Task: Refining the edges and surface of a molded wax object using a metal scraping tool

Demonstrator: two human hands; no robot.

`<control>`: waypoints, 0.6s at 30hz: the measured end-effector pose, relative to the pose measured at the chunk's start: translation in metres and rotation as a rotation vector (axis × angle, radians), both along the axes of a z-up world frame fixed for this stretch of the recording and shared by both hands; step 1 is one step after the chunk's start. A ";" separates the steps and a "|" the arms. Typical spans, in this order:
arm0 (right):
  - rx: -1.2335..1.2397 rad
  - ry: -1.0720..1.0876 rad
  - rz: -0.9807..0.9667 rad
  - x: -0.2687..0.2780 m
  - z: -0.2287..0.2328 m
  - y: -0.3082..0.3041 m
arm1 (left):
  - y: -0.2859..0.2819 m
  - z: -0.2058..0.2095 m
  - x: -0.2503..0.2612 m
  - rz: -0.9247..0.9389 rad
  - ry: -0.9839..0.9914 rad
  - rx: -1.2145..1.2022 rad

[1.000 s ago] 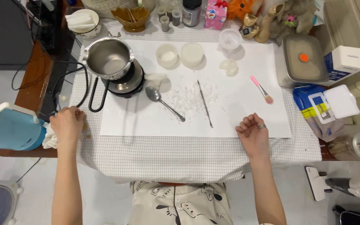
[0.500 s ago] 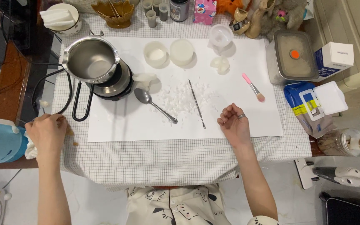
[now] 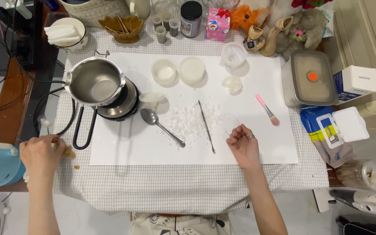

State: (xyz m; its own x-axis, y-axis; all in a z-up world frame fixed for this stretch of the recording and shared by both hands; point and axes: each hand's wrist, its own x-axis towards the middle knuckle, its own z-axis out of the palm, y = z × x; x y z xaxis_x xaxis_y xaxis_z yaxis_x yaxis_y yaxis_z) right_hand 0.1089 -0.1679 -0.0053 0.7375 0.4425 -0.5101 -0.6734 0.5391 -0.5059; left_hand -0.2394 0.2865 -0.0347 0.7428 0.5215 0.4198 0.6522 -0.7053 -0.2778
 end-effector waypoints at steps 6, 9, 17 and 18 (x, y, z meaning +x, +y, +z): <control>-0.039 -0.008 0.010 0.003 -0.007 -0.003 | -0.049 0.031 -0.038 -0.046 -0.475 -0.319; -0.012 -0.016 0.028 0.005 -0.004 -0.002 | -0.129 0.082 -0.044 0.156 -0.587 -0.533; -0.418 -0.495 0.277 0.004 0.037 0.058 | -0.250 0.184 0.127 -1.029 -0.729 -2.009; -0.504 -0.652 0.385 0.002 0.040 0.064 | -0.261 0.190 0.142 -1.216 -0.553 -2.280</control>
State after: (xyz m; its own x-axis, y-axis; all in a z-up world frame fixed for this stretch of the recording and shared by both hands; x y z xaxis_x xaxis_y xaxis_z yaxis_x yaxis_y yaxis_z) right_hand 0.1107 -0.1039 0.0344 0.7950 0.5558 -0.2429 -0.2584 -0.0519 -0.9646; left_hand -0.0972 0.0252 0.1549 0.9489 -0.0771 0.3059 -0.2351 0.4736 0.8488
